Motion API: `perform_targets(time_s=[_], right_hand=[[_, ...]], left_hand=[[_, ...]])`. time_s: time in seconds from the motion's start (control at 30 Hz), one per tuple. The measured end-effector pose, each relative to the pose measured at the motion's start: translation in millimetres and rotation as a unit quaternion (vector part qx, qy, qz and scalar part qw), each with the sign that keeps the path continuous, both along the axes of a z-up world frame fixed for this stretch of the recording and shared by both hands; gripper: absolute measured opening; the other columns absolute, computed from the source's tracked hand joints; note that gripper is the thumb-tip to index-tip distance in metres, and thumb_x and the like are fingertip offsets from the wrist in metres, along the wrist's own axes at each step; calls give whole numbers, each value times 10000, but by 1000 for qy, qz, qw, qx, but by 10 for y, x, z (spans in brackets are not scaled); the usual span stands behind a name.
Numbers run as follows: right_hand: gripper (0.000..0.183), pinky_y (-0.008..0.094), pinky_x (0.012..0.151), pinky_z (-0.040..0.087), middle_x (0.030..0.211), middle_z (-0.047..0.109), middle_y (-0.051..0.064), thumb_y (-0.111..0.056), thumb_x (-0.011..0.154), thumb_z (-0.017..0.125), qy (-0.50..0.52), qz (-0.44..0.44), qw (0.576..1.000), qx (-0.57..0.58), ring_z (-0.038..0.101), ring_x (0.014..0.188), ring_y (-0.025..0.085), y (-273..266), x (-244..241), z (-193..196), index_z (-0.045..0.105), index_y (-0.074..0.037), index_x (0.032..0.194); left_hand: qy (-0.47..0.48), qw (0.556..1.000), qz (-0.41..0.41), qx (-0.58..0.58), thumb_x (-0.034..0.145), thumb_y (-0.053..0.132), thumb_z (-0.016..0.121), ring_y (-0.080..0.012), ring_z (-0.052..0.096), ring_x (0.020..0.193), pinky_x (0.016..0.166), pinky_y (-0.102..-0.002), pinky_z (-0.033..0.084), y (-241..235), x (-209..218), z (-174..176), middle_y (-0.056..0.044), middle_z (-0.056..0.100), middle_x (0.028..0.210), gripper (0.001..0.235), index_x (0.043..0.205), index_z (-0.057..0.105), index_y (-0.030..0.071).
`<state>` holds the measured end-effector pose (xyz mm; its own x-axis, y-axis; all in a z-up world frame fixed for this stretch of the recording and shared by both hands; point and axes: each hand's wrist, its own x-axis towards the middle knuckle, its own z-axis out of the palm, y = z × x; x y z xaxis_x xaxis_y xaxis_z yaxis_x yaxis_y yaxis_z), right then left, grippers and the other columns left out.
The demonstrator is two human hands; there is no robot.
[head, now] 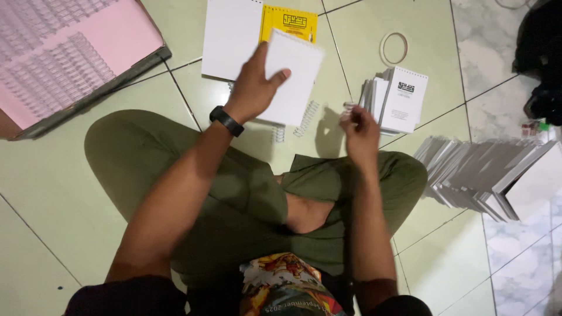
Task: The person sits on a tiled floor and assembles spiral-bound notebooks by inserting spiral bindings into punched holes. They handle loose paper sheets, spiral bindings, and yellow covers, then place the completed notebooks into a pink-lined box.
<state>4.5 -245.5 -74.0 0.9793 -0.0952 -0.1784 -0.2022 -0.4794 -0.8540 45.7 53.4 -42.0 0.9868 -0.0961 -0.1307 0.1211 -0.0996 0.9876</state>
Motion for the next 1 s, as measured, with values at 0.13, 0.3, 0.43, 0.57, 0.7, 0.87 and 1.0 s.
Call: perform_targets(time_s=[0.13, 0.3, 0.43, 0.57, 0.7, 0.87, 1.0], right_hand=[[232, 332, 885, 447, 1173, 545, 61, -98, 979, 661, -110, 53, 992, 42, 547, 1072, 227, -20, 63, 414, 665, -90, 1211], [278, 368, 785, 574, 1029, 632, 218, 99, 981, 624, -190, 39, 963, 190, 628, 859, 236, -173, 46, 38, 600, 68, 1257], [233, 482, 891, 604, 1058, 663, 318, 73, 971, 538, -151, 64, 960, 229, 704, 950, 357, -73, 24, 238, 620, 116, 1184], [174, 493, 926, 574, 1057, 655, 292, -34, 961, 669, -173, 68, 955, 230, 703, 965, 350, 28, 24, 241, 615, 102, 1056], [182, 468, 950, 529, 1044, 693, 211, 106, 916, 733, -160, 56, 974, 151, 689, 1005, 300, 298, -36, 272, 622, 41, 1046], [318, 434, 979, 527, 1097, 711, 161, 69, 906, 774, -146, 21, 980, 132, 679, 1039, 255, 358, -34, 184, 631, -5, 1180], [294, 358, 949, 532, 1037, 714, 102, -6, 921, 799, -125, 14, 986, 108, 641, 993, 168, 400, -36, 239, 679, -29, 1188]], left_hand=[[-40, 995, -88, 34, 1005, 268, 621, -356, 455, 1436, 1137, -481, 387, -100, -90, -117, -150, 473, 1574, 644, 1543, 326, 74], [-37, 973, -227, 9, 999, 318, 624, -452, 482, 1385, 1155, -577, 329, -62, -100, 163, -295, 535, 1436, 626, 1481, 425, -28], [-22, 963, -268, 25, 986, 305, 654, -413, 526, 1347, 1137, -552, 367, -127, -69, 10, -246, 573, 1396, 606, 1466, 456, -7], [24, 953, -298, 57, 963, 327, 682, -429, 535, 1307, 1108, -545, 389, -272, -71, -86, -262, 601, 1318, 557, 1370, 511, -13], [93, 942, -308, 99, 952, 380, 688, -417, 422, 1452, 1215, -512, 304, -362, -31, 8, -266, 506, 1496, 730, 1486, 435, -47], [103, 938, -309, 116, 956, 393, 682, -379, 444, 1438, 1198, -490, 335, -394, -1, -46, -222, 530, 1483, 670, 1475, 462, 30], [84, 946, -301, 89, 956, 305, 682, -369, 542, 1340, 1141, -487, 395, -353, -6, -152, -180, 618, 1370, 526, 1402, 530, 72]])
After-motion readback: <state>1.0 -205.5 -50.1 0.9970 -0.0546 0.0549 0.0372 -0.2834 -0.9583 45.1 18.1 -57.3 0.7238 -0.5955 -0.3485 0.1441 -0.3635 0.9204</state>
